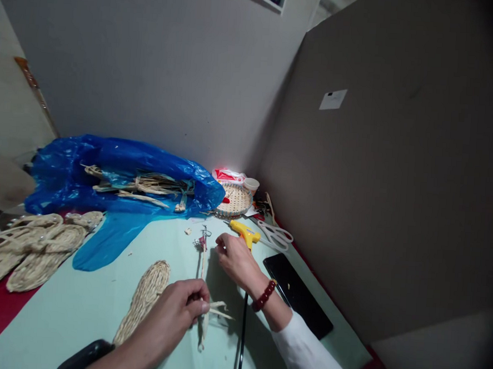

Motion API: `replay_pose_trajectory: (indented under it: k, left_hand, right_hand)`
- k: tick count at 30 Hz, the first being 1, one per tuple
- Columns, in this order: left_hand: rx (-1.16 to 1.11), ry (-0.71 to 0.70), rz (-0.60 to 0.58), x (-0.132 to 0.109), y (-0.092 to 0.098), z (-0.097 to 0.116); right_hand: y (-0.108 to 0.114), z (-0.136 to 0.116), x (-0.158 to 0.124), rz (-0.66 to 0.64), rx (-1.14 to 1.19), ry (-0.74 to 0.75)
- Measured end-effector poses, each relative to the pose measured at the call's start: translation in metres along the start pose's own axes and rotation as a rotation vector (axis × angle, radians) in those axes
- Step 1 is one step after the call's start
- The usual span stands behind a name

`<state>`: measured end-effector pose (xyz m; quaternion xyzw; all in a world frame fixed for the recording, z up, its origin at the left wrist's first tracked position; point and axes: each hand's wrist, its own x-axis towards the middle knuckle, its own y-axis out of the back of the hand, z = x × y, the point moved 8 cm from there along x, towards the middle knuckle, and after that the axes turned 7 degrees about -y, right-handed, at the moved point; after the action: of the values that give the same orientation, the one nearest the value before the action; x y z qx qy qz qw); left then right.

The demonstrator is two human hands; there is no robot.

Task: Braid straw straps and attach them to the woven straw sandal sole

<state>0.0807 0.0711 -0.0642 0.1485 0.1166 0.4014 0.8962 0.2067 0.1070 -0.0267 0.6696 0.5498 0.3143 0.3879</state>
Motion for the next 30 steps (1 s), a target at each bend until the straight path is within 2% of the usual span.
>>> replay_pose_trajectory:
  k: [3, 8, 12, 20, 24, 30]
  left_hand:
    - [0.032, -0.02, -0.011, 0.001, 0.001, 0.004]
    - [0.087, -0.048, -0.016, 0.001, 0.0, 0.013]
    - [0.13, -0.04, -0.008, 0.001, -0.001, 0.011]
    - [0.18, -0.043, -0.005, 0.003, -0.001, 0.0]
    - [0.209, -0.056, -0.004, 0.004, -0.002, -0.001]
    - [0.259, -0.055, -0.001, 0.006, -0.005, -0.004]
  right_hand:
    - [0.002, -0.002, 0.0, -0.017, -0.025, -0.015]
    - [-0.001, -0.015, 0.03, 0.005, -0.017, -0.053]
    - [-0.01, -0.023, 0.043, -0.01, 0.022, -0.02]
    - [-0.03, -0.005, 0.065, -0.166, 0.036, -0.088]
    - [-0.032, -0.001, 0.077, -0.149, 0.017, -0.124]
    - [-0.034, -0.011, 0.09, -0.125, -0.032, -0.116]
